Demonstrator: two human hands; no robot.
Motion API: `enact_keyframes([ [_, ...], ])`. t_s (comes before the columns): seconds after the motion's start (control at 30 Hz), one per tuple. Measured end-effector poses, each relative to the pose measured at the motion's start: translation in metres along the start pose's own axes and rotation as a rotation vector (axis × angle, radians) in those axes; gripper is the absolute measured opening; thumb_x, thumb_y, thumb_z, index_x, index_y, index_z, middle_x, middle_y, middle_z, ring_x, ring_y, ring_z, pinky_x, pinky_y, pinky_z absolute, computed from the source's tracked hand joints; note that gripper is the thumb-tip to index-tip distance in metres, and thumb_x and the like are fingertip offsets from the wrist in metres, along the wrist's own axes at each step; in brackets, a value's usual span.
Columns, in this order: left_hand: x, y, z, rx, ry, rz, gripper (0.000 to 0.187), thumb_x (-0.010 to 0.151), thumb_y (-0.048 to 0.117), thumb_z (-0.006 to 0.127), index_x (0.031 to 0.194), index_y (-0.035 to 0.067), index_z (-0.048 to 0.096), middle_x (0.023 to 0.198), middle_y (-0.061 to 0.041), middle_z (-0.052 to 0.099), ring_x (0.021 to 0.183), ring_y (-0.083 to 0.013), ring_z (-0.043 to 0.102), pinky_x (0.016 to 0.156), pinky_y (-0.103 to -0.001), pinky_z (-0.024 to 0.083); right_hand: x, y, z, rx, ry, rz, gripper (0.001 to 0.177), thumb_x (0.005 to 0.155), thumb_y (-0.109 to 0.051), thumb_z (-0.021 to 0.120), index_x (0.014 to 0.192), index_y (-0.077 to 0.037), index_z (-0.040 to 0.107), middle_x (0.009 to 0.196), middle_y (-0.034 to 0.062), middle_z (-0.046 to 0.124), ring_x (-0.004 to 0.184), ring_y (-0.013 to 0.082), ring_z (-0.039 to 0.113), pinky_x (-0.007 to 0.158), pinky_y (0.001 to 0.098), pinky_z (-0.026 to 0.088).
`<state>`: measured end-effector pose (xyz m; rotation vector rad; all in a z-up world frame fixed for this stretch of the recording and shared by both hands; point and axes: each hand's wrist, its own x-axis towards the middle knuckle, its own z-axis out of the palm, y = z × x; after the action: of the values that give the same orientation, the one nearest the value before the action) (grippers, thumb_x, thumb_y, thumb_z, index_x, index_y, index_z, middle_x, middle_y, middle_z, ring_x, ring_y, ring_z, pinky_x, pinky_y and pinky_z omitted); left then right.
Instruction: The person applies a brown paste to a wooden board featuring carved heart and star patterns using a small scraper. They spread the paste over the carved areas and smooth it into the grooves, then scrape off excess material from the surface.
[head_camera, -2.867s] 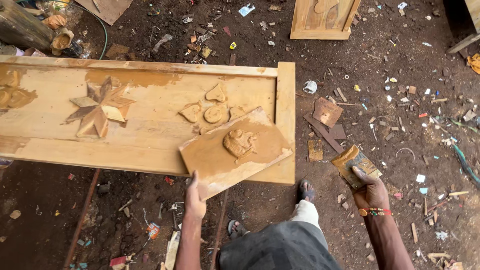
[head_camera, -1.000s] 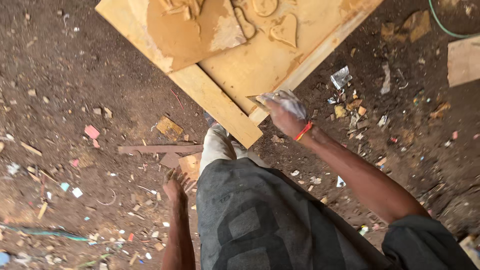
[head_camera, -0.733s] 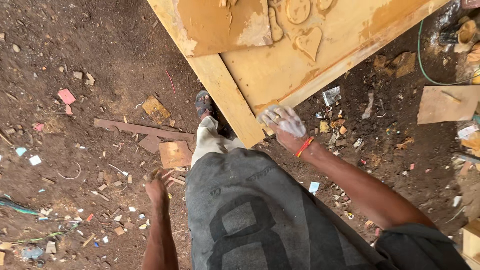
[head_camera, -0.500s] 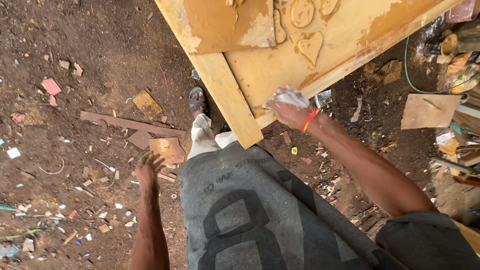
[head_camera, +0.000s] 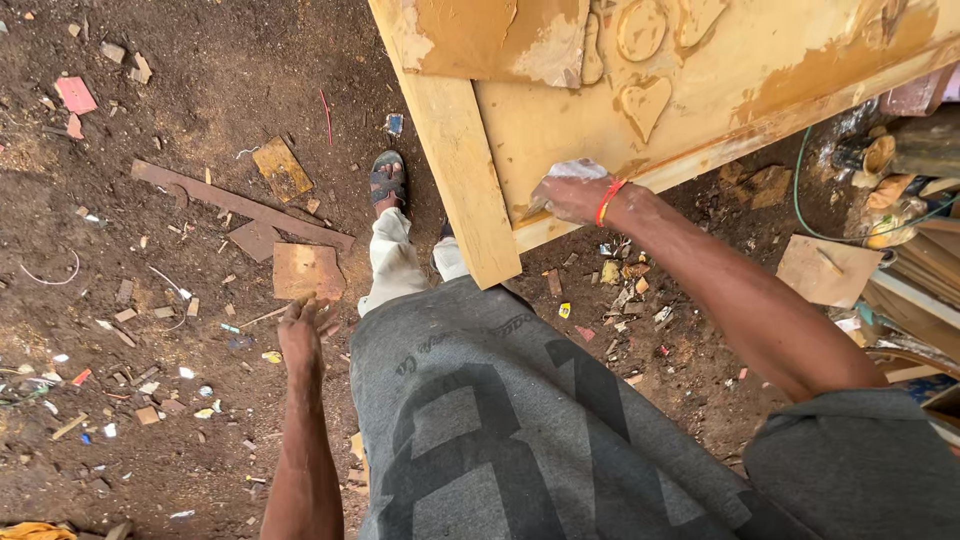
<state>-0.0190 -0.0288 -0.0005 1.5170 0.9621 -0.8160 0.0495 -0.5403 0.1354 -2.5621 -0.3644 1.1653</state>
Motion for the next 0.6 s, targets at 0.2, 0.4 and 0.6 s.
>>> enact_keyframes([
  [0.2,-0.020,-0.046,-0.011,-0.037,0.052,-0.036,0.036,0.106,0.016,0.050,0.138,0.001,0.058,0.122,-0.018,0.071,0.101,-0.0277,0.073,0.080,-0.040,0.063,0.017,0.018,-0.011,-0.049,-0.264,0.289,0.048,0.091,-0.019,0.055,0.138,-0.019,0.065,0.133,0.0160,0.070,0.125,0.0354,0.067,0.111,0.0504,0.051],
  [0.4,-0.029,-0.044,-0.002,-0.084,0.039,-0.033,0.038,0.105,0.014,0.048,0.140,0.001,0.057,0.122,-0.019,0.070,0.101,-0.0289,0.072,0.080,-0.039,0.064,0.016,0.004,0.015,-0.085,-0.194,0.140,0.046,0.092,-0.019,0.056,0.137,-0.023,0.058,0.132,0.0135,0.065,0.127,0.0325,0.058,0.116,0.0616,0.028],
  [0.6,-0.030,-0.027,0.016,-0.168,-0.021,0.011,0.037,0.107,0.011,0.043,0.140,-0.004,0.052,0.126,-0.023,0.066,0.106,-0.0307,0.071,0.081,-0.042,0.067,0.007,-0.002,0.003,-0.154,-0.183,-0.037,0.041,0.093,-0.025,0.058,0.134,-0.018,0.058,0.129,0.0128,0.065,0.122,0.0340,0.059,0.106,0.0586,0.039],
])
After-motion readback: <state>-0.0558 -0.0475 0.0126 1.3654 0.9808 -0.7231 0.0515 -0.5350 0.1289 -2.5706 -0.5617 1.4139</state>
